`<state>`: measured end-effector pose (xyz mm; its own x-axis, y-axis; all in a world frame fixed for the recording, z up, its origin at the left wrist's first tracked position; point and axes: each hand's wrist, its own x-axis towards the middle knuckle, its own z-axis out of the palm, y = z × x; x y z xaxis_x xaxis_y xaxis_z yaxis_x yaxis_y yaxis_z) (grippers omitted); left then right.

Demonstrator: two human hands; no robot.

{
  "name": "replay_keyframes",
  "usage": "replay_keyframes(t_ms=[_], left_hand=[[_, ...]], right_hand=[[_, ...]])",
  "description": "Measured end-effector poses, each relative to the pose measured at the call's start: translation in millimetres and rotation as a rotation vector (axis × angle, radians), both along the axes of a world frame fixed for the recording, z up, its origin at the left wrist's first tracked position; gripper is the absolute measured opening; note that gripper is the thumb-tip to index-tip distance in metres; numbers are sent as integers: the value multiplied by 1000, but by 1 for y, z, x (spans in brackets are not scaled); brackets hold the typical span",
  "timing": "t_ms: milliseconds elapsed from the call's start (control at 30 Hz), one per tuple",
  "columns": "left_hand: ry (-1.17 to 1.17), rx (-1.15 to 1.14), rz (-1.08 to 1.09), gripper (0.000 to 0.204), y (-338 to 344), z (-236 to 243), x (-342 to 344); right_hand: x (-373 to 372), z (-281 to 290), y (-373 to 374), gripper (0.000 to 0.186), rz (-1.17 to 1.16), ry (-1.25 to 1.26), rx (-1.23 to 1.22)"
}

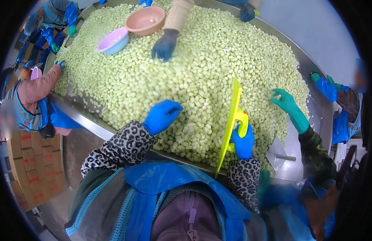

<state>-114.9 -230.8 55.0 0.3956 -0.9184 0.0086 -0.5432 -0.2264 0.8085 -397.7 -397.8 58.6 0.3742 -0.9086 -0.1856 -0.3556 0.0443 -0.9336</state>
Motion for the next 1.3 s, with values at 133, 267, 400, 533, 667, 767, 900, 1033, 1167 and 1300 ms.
replay_keyframes(t_ms=[133, 267, 400, 533, 667, 767, 900, 1033, 1167, 1300], left_hand=[[72, 10, -39, 16, 11, 2, -8], [79, -27, -15, 16, 31, -3, -13], [61, -42, 125, 16, 59, -5, -9], [116, -55, 258, 16, 88, -11, -4], [89, -53, 309, 18, 105, -11, -8], [126, -94, 307, 17, 97, -19, -10], [137, -88, 307, 16, 106, -20, -14], [141, -73, 345, 16, 102, -23, -12], [143, -98, 420, 16, 89, -9, -7], [60, -207, 416, 17, 93, -22, 6]], right_hand=[[-4, 21, 10, 39, 56, 39, 69], [-7, 29, 14, 35, 296, -23, 5], [8, 50, 22, 32, 491, 161, -26], [16, 69, 33, 31, 579, -81, -100], [35, 54, 30, 34, 657, 327, -73], [27, -11, 11, 34, 715, 576, -149], [33, 49, 13, 43, 612, 341, -150], [16, 65, 15, 48, 529, -231, 367], [39, 5, 28, 41, 941, 522, -85], [35, 28, 29, 42, 859, 531, -11]])
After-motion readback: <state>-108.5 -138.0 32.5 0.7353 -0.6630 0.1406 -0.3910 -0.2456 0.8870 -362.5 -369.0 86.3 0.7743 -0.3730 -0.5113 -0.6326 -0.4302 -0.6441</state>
